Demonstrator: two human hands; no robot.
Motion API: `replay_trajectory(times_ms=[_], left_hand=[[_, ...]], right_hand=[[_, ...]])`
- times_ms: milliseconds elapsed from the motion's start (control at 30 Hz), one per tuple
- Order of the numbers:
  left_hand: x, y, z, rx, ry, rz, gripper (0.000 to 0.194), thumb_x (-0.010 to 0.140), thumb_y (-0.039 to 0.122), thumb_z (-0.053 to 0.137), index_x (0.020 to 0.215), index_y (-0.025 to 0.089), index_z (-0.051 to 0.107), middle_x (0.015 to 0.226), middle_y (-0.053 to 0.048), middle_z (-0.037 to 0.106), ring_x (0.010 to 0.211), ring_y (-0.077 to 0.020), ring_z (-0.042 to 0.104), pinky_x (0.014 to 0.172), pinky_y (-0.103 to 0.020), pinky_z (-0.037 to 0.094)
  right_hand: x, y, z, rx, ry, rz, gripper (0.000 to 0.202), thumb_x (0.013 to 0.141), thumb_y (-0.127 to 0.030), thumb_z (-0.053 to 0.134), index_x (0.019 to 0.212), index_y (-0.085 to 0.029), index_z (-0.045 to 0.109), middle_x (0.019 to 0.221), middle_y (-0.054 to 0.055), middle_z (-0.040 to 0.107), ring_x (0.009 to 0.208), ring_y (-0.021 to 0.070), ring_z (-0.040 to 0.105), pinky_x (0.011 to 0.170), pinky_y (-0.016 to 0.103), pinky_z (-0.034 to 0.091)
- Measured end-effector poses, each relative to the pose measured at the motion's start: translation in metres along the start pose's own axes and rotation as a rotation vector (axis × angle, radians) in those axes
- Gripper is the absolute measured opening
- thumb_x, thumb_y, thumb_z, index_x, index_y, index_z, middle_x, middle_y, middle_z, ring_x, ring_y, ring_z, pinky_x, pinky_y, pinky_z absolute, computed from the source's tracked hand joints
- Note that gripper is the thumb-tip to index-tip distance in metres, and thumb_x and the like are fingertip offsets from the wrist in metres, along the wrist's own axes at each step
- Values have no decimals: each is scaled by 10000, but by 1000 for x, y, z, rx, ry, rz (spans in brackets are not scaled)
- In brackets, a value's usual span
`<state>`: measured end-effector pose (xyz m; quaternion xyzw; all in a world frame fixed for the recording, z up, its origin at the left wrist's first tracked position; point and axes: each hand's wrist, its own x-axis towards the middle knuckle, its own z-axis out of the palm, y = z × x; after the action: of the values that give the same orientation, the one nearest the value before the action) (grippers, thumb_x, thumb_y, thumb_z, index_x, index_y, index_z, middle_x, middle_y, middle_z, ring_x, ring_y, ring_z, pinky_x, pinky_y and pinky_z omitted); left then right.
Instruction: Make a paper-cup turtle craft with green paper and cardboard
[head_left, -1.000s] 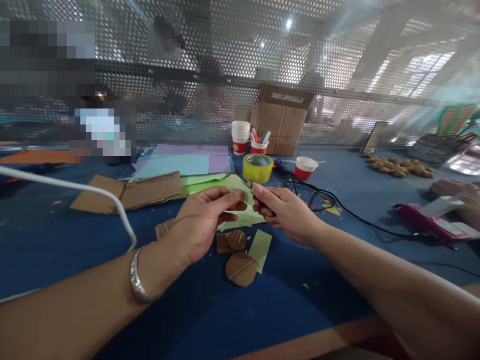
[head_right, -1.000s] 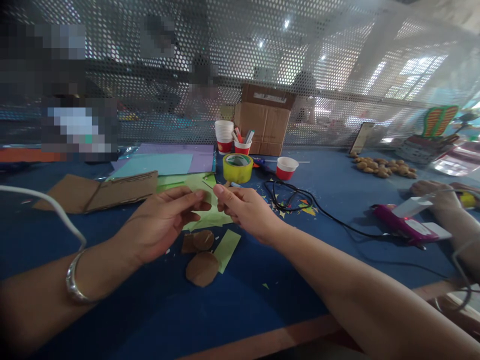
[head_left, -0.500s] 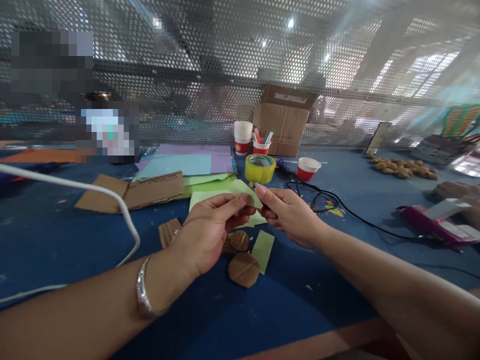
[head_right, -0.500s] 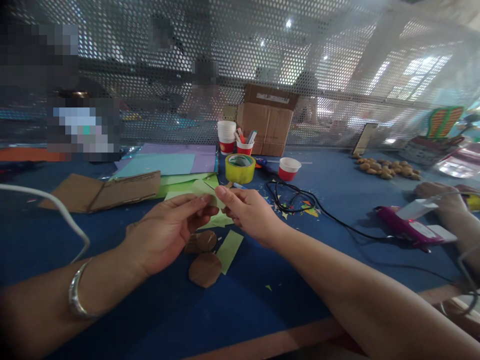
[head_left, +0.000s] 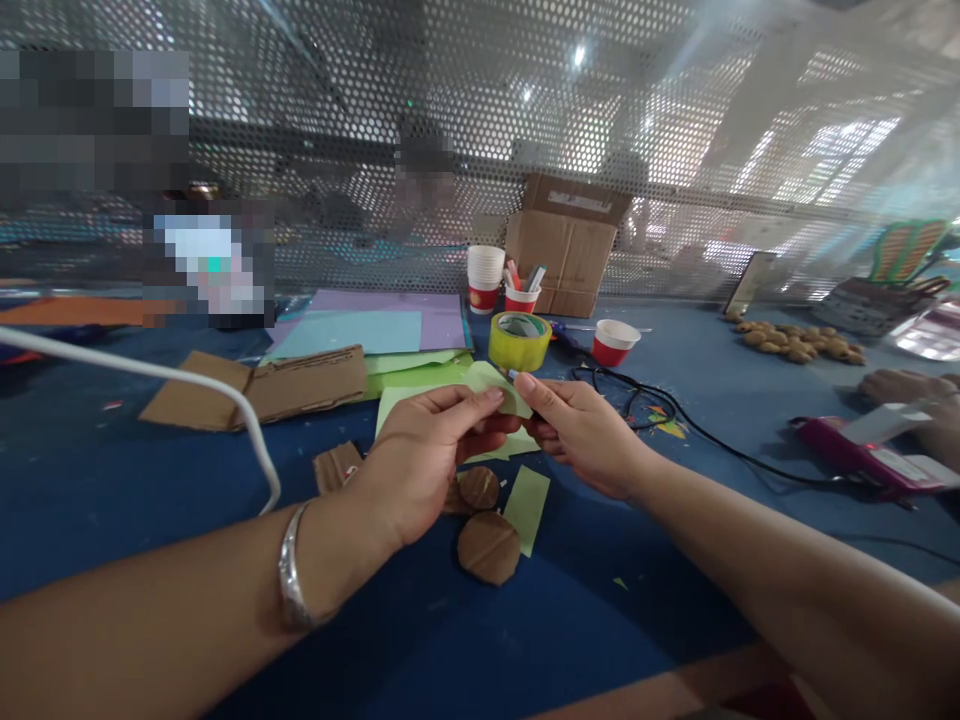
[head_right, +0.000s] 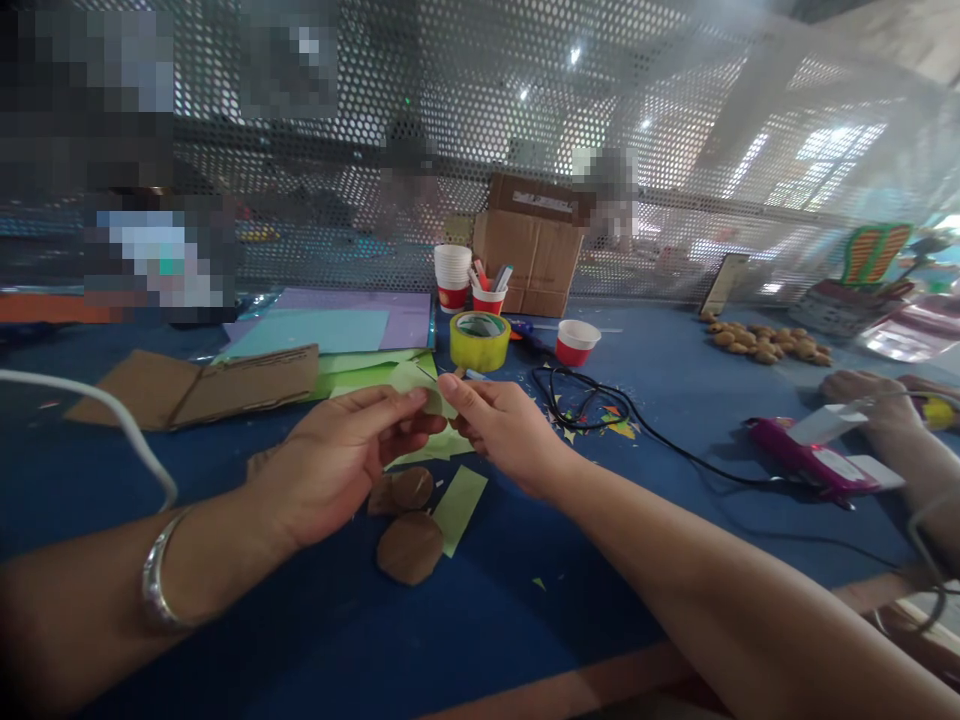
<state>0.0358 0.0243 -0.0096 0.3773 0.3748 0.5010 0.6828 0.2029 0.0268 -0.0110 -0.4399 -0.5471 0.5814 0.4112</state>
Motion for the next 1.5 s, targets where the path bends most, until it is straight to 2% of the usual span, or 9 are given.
replay_trajectory(times_ms=[300,500,733,900,1100,1500], left_hand=[[2,1,-4,81,-16,-2,160,745,266,832,737,131,746,719,-32,747,719,-149,730,660,-219,551],[0,2,-4,144,-36,42,157,800,292,784,838,146,739,754,-31,755,678,-142,727,600,-208,551],[-2,1,-5,174,-28,91,171,809,320,775,816,161,713,725,-7,727,658,-143,731,569,-197,549],[-2,0,-6,197,-44,88,202,828,353,761,832,157,714,729,-13,724,638,-144,722,555,-209,554],[-1,-2,-6,224,-47,77,190,818,344,771,857,163,734,763,-14,727,644,-129,710,525,-185,525],[-1,-3,-5,214,-80,93,167,766,315,813,788,171,731,710,13,696,622,-124,701,520,-182,523]], right_hand=[[2,2,1,-46,4,-24,484,872,-641,622,747,-187,507,567,-96,290,474,48,176,403,195,111],[0,3,1,-74,-18,-57,475,912,-611,590,717,-191,483,562,-98,275,480,52,170,406,199,116],[-1,1,-1,-110,-13,-84,497,927,-597,572,668,-192,446,567,-89,298,478,49,175,407,206,116],[-1,1,-1,-122,-1,-71,471,923,-595,579,707,-188,482,562,-94,290,475,50,178,409,207,120],[-1,2,-1,-122,0,-56,484,920,-600,581,691,-200,435,558,-101,256,480,51,175,415,206,122],[1,4,-4,-165,-15,-115,522,925,-614,570,645,-201,413,542,-98,251,471,55,189,430,215,143]])
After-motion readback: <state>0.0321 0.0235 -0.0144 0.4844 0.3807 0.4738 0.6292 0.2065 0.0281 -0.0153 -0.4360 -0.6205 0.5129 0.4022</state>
